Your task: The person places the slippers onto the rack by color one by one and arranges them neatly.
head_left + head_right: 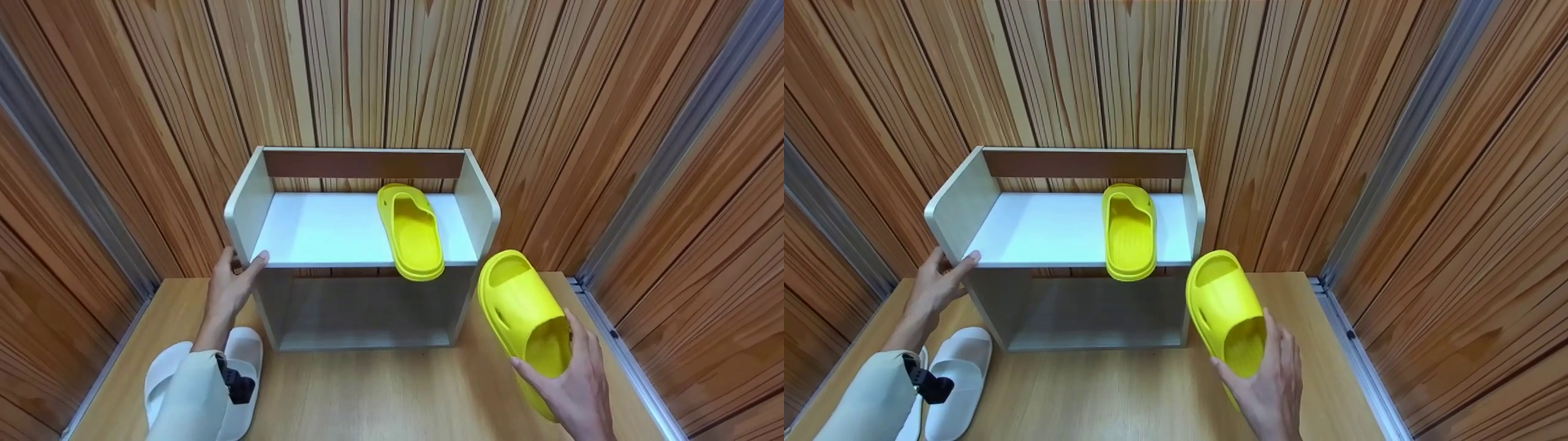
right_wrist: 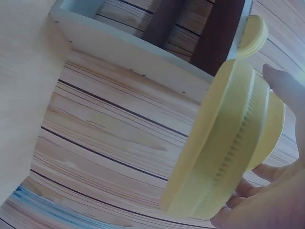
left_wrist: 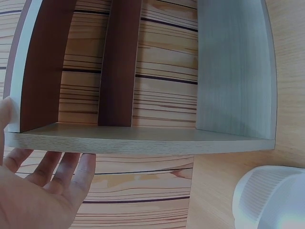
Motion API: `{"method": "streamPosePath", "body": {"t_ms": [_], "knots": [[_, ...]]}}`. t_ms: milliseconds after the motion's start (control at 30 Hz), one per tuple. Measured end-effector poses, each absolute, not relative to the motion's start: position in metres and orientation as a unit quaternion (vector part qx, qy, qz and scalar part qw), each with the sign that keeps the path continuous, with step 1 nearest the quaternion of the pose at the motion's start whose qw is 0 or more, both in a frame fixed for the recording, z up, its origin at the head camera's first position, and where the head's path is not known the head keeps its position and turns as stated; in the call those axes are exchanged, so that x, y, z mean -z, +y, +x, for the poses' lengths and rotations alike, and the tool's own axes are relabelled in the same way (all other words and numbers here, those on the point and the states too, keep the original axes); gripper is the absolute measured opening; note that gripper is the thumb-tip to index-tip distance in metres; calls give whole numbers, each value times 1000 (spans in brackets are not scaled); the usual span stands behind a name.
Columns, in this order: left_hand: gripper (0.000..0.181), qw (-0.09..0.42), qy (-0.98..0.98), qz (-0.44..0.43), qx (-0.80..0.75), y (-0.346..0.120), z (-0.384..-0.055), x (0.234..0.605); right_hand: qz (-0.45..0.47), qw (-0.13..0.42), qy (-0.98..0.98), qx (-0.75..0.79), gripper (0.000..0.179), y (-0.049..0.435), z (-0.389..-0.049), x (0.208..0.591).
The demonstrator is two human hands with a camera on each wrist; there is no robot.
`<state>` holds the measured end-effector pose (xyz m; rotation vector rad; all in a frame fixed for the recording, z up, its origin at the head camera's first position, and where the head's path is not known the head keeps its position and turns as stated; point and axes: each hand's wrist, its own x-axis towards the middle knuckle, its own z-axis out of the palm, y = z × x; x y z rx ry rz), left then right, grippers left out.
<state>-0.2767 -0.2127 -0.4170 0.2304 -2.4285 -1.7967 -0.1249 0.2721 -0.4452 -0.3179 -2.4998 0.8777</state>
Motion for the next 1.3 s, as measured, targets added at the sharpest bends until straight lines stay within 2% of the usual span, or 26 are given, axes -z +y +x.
{"method": "streamPosePath", "body": {"t_ms": [167,433,933,1167,1300], "knots": [[80,61,-799,76,594,-211,-277,417,-89,259,-908,-318,116,268,-121,436],[83,52,-800,87,591,-213,-277,415,-90,240,-907,-335,116,257,-121,424],[82,55,-802,83,589,-210,-277,416,-56,251,-891,-374,113,235,-125,407],[79,58,-801,73,591,-211,-277,416,-7,283,-877,-388,112,219,-130,403],[79,59,-801,76,591,-212,-276,417,3,268,-876,-401,109,209,-133,401]]}}
